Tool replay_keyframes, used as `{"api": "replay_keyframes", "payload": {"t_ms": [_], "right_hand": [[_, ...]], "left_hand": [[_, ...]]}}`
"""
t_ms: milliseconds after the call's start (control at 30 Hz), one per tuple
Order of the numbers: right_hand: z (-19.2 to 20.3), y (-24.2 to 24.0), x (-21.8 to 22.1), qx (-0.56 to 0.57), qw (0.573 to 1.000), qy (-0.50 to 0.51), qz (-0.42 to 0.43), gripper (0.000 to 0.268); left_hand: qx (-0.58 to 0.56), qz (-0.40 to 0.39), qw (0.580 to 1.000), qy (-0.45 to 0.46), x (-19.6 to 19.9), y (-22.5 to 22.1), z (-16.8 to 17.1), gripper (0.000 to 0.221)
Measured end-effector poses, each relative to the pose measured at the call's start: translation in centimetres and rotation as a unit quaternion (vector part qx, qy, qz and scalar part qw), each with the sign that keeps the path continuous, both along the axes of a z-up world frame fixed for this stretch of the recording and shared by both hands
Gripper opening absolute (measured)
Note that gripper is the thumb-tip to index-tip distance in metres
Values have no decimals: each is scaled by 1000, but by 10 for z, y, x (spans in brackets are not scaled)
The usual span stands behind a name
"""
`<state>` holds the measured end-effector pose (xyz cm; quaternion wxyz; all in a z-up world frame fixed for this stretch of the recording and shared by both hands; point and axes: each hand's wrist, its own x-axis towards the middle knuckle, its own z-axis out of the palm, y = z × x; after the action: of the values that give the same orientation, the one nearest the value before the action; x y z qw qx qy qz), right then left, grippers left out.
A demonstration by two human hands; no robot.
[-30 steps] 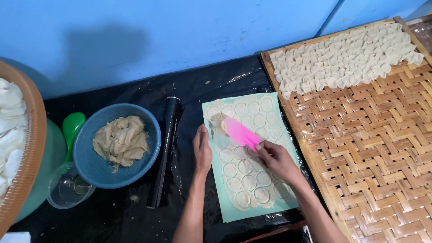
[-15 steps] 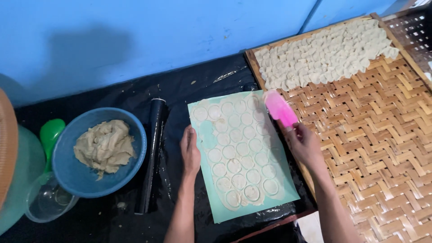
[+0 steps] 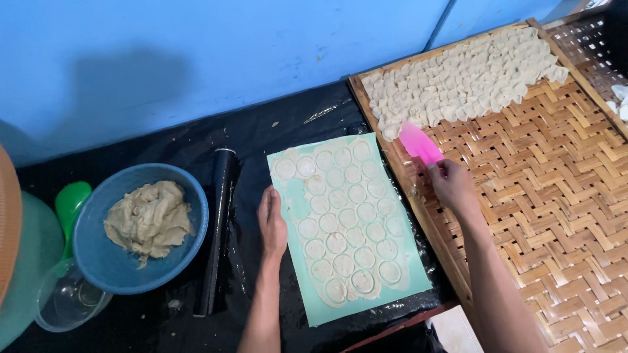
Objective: Scraping and separating round chips from a dough layer using a pink spatula for small-scale food production.
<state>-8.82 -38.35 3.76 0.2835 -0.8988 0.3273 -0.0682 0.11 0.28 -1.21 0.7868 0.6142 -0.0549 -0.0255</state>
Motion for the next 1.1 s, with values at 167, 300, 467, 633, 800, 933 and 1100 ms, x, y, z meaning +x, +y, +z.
{"api": "replay_keyframes", "payload": {"t_ms": [167,300,467,633,800,933,1100], "right_hand": [[14,20,-8,-117,993,-17,-1,36],[31,37,-9,-149,988,21,-23,34],[40,83,-24,-142,986,-73,49,33],[62,158,-27,-22,993,-65,95,33],[58,198,-16,-5,978,-103,181,31],[65,206,-8,10,977,-116,177,30],[74,207,-6,39,989,-50,135,30]], "left_hand": [[7,1,1000,-6,0,1,-5,46],[-17,-15,1000,0,-2,0,6,47],[-6,-1,1000,-13,-1,0,-1,45],[-24,-4,1000,-19,0,1,-6,42],[-8,11,1000,-19,1,0,-11,38],[11,22,1000,-19,2,0,-11,38],[-8,15,1000,-20,3,-1,-10,41]]}}
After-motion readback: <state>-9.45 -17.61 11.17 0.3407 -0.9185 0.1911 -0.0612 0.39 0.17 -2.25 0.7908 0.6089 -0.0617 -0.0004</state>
